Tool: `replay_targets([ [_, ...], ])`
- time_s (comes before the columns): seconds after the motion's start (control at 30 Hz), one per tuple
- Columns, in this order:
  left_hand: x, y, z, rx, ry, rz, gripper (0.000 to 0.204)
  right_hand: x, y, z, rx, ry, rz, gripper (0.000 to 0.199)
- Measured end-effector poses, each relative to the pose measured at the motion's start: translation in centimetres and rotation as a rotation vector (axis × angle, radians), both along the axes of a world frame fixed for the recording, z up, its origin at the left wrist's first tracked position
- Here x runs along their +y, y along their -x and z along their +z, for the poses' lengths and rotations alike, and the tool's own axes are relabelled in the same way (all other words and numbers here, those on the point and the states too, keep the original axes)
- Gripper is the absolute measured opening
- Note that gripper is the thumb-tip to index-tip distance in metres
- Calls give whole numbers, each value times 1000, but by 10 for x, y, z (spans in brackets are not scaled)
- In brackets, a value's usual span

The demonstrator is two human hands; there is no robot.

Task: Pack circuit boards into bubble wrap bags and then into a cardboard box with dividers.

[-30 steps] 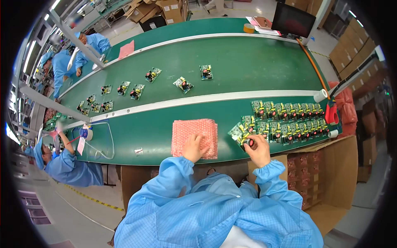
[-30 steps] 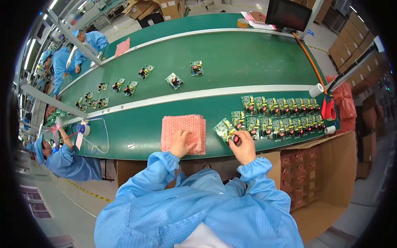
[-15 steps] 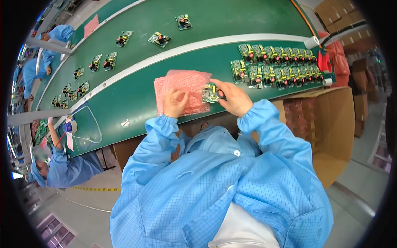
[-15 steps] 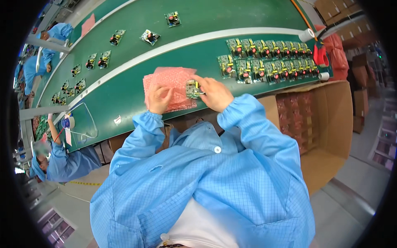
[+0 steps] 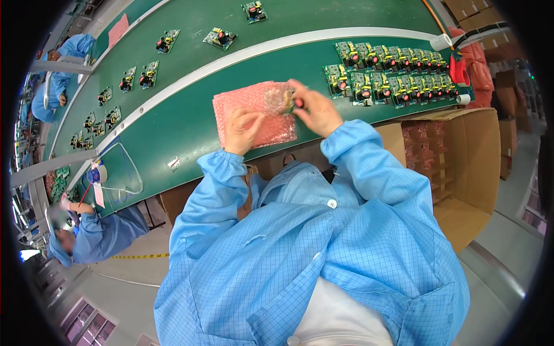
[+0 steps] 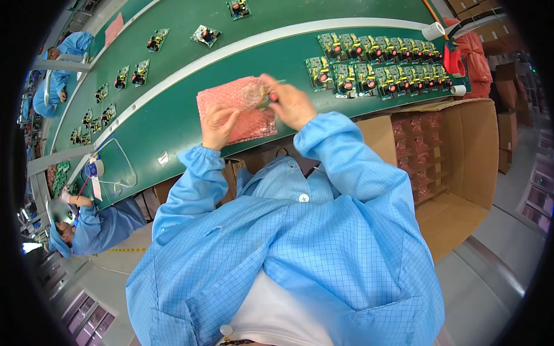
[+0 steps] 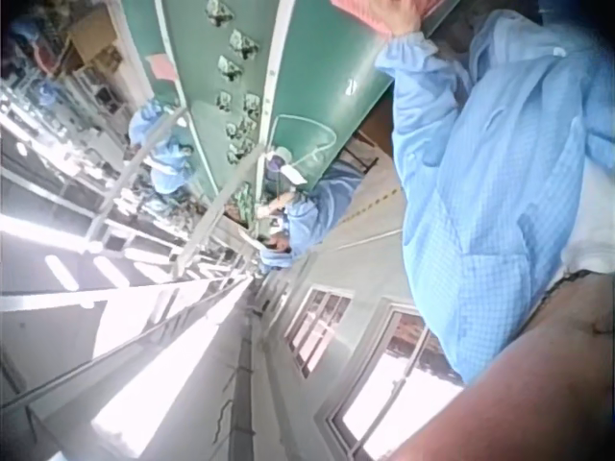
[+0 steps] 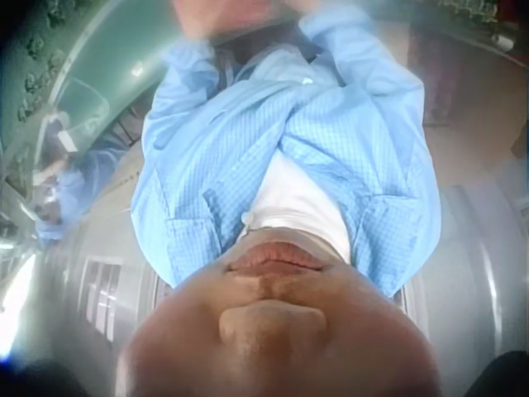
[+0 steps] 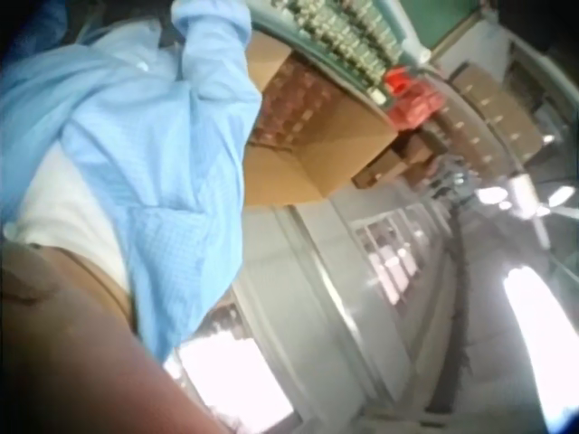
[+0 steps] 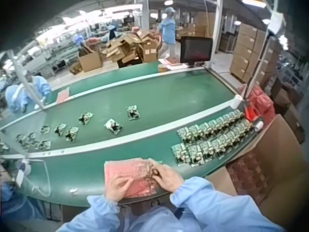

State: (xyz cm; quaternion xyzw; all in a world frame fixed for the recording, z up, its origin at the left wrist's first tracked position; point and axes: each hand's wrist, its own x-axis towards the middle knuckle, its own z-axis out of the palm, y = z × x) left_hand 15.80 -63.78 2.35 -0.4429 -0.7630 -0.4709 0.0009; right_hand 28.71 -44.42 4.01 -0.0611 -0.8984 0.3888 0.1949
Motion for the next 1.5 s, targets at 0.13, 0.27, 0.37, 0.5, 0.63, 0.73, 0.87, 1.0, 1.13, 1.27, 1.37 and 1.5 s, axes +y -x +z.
replay_targets([
  [0.13, -17, 16, -4, -40, 30, 47, 8, 9, -1, 2, -148, -65, -64, 73],
  [0.27, -12, 15, -2, -48, 47, 8, 6, -7, 8, 3, -49, 43, -112, 73],
  [0.37, -10, 15, -1, -41, 25, -15, 6, -10, 13, 6, -215, 220, 124, 75],
  [0.5, -10, 14, -3, -46, 42, -11, 7, -3, 17, 4, -192, 110, 78, 77],
  [0.63, 8, 6, -5, -65, -16, -40, 8, -24, 26, 1, -249, 192, 82, 77],
  [0.73, 10, 10, 11, -133, -38, -123, 10, -24, 23, 6, -12, 337, 153, 71],
  [0.87, 1, 55, 33, -575, 53, -144, 15, 16, 13, 25, -118, 368, -211, 48],
  [1.0, 79, 141, 40, -182, 130, -57, 19, -4, 57, 23, 12, -187, 306, 47],
  [1.13, 173, 231, 2, 53, 517, -71, 34, -47, 84, -47, -225, -99, 295, 39],
  [1.27, 232, 304, -55, 228, 650, 38, 48, -28, 68, -22, 19, -149, 343, 23],
  [1.37, 255, 364, -95, 309, 646, -37, 44, 22, -9, 34, -103, 13, 181, 28],
  [1.5, 309, 361, -105, 472, 885, 72, 32, 73, -161, 51, -2, 218, -263, 38],
])
